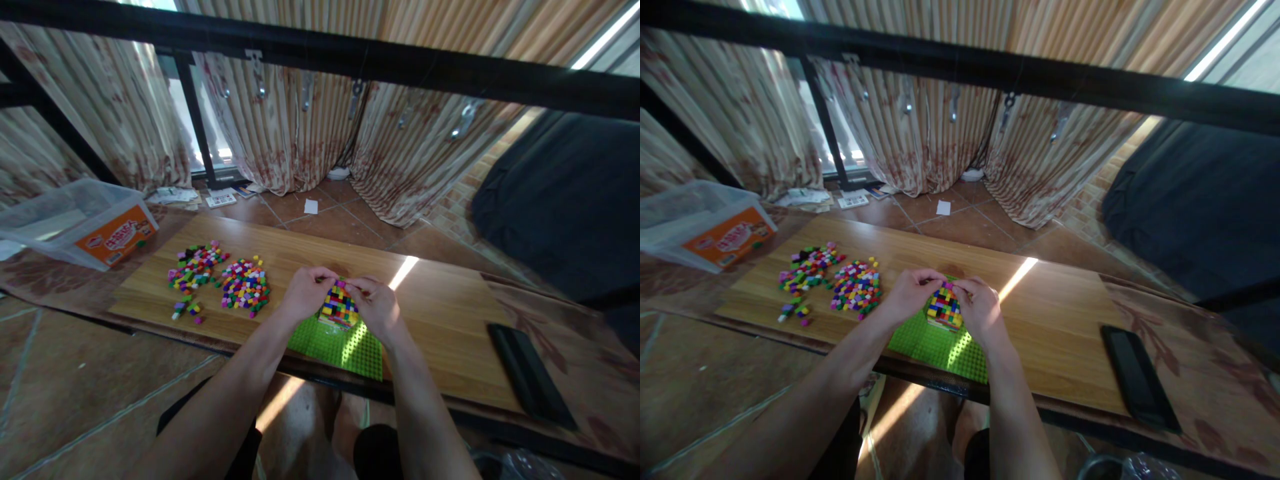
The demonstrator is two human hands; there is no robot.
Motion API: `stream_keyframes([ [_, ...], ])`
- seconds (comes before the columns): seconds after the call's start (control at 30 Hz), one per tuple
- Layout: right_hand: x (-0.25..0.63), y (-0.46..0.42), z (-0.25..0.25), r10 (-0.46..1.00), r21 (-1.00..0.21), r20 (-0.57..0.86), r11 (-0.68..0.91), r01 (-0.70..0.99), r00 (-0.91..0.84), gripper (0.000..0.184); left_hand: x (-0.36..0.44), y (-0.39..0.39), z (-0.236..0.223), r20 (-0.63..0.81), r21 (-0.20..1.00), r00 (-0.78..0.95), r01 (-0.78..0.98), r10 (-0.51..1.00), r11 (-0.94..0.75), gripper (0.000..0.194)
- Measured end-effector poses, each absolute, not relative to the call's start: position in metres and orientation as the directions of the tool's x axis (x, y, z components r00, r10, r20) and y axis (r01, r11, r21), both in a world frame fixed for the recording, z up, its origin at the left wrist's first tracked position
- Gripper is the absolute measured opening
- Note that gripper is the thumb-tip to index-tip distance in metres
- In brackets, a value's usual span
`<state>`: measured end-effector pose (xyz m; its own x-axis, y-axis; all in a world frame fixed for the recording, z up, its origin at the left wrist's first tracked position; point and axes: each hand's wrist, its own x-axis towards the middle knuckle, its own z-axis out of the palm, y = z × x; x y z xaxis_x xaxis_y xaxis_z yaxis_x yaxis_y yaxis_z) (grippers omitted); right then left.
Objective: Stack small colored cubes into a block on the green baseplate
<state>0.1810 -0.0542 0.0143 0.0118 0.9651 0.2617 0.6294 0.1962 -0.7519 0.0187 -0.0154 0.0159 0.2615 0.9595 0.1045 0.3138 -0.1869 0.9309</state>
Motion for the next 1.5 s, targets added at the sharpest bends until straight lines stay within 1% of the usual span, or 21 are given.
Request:
stream_keyframes([
  [0.2,0.179,-0.053,0.015,0.975,-0.750,0.219,0.149,0.645,0.031,0.025,0.018,-0.015,0.015,0.103,0.928,0.263,0.321,0.959,-0.188,0.020],
  [0.4,0.174,-0.054,0.020,0.975,-0.701,0.209,0.093,0.707,0.080,0.023,0.018,-0.016,0.017,0.111,0.912,0.265,0.355,0.958,-0.204,0.022],
  [0.47,0.174,-0.054,0.019,0.974,-0.702,0.211,0.092,0.706,0.083,0.024,0.018,-0.017,0.018,0.114,0.905,0.266,0.369,0.957,-0.211,0.022],
  [0.53,0.175,-0.054,0.014,0.974,-0.741,0.210,0.103,0.663,0.083,0.025,0.018,-0.017,0.019,0.116,0.905,0.273,0.367,0.955,-0.215,0.022],
  [0.6,0.177,-0.055,0.008,0.977,-0.812,0.194,0.108,0.573,0.091,0.026,0.016,-0.017,0.018,0.120,0.908,0.278,0.357,0.953,-0.219,0.021],
  [0.7,0.181,-0.058,0.001,0.982,-0.904,0.139,0.074,0.421,0.127,0.036,0.010,-0.014,0.016,0.127,0.909,0.264,0.356,0.956,-0.219,0.022],
  [0.8,0.188,-0.060,0.000,0.975,-0.934,0.138,0.070,0.350,0.173,0.046,-0.004,-0.006,0.015,0.107,0.911,0.220,0.370,0.970,-0.184,0.024],
  [0.87,0.194,-0.061,0.002,0.954,-0.937,0.180,0.093,0.338,0.238,0.045,-0.019,0.001,0.017,0.088,0.898,0.163,0.414,0.983,-0.149,0.025],
  [0.93,0.201,-0.061,0.004,0.923,-0.941,0.215,0.108,0.321,0.318,0.042,-0.039,0.006,0.021,0.092,0.854,0.110,0.503,0.990,-0.135,0.025],
  [1.0,0.207,-0.061,0.003,0.902,-0.937,0.230,0.103,0.335,0.365,0.041,-0.060,0.008,0.025,0.096,0.774,0.102,0.617,0.990,-0.139,0.022],
  [1.1,0.211,-0.062,0.003,0.908,-0.920,0.235,0.093,0.381,0.346,0.039,-0.086,0.004,0.030,0.050,0.615,0.141,0.776,0.989,-0.141,0.018],
  [1.17,0.211,-0.064,0.004,0.910,-0.910,0.244,0.096,0.404,0.334,0.037,-0.096,-0.001,0.032,0.009,0.519,0.148,0.845,0.989,-0.131,0.017],
  [1.33,0.207,-0.064,0.007,0.906,-0.891,0.253,0.082,0.447,0.340,0.033,-0.095,-0.013,0.032,-0.051,0.321,0.135,0.941,0.990,-0.111,0.014],
  [1.43,0.205,-0.064,0.006,0.917,-0.884,0.232,0.059,0.463,0.325,0.032,-0.087,-0.017,0.029,-0.035,0.219,0.110,0.971,0.993,-0.099,0.012],
  [1.5,0.204,-0.064,0.006,0.927,-0.884,0.212,0.046,0.465,0.311,0.031,-0.082,-0.019,0.025,-0.020,0.184,0.118,0.977,0.993,-0.112,0.015],
])
